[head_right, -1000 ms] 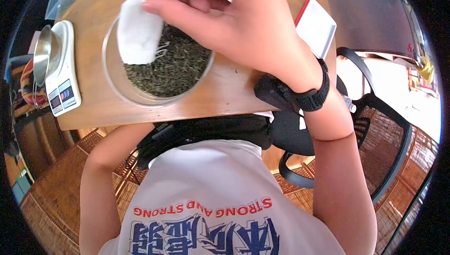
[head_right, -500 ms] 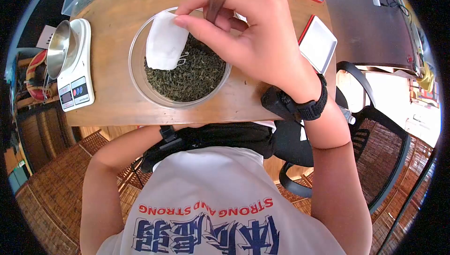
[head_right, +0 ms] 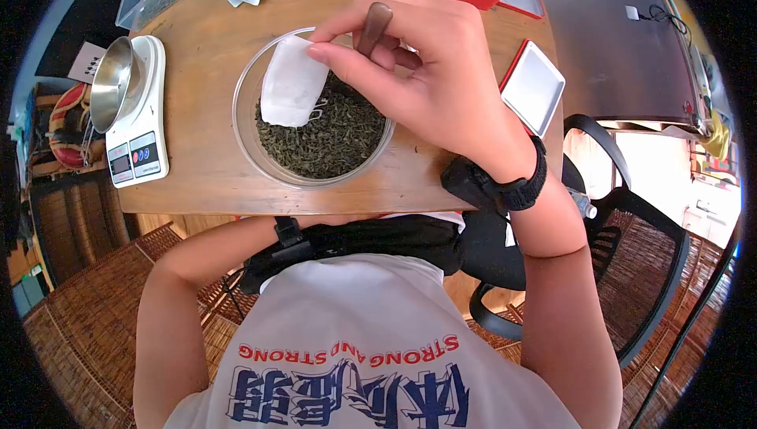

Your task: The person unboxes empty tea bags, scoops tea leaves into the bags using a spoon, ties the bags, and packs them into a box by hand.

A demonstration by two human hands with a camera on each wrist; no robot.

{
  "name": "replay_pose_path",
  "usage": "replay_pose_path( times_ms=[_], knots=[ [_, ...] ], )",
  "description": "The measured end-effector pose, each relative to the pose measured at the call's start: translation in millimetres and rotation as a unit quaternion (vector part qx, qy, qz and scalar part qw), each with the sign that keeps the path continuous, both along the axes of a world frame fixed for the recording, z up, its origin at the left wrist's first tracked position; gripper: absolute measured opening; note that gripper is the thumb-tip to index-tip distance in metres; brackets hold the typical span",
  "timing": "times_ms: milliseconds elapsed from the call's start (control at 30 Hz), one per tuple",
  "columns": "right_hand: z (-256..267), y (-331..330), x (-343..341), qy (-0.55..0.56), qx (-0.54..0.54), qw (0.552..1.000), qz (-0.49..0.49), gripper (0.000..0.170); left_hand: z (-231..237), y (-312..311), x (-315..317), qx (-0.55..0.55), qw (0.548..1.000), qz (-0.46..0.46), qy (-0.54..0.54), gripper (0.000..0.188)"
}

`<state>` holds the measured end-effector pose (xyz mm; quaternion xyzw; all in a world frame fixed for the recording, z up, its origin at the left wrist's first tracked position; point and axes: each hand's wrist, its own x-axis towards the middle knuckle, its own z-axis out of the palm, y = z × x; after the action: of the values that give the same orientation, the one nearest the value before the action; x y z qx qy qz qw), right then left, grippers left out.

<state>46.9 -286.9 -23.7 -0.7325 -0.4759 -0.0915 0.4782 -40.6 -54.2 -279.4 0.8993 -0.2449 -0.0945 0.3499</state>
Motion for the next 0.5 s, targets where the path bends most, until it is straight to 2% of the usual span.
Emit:
replay_pose_path(
  times_ms=[500],
  knots=[
    [3.3, 1.2, -4.7, 0.019, -0.007, 1.000, -0.011, 0.009, 3.1, -6.8, -22.4, 0.002, 0.999, -0.013, 0.035, 0.034]
  ],
)
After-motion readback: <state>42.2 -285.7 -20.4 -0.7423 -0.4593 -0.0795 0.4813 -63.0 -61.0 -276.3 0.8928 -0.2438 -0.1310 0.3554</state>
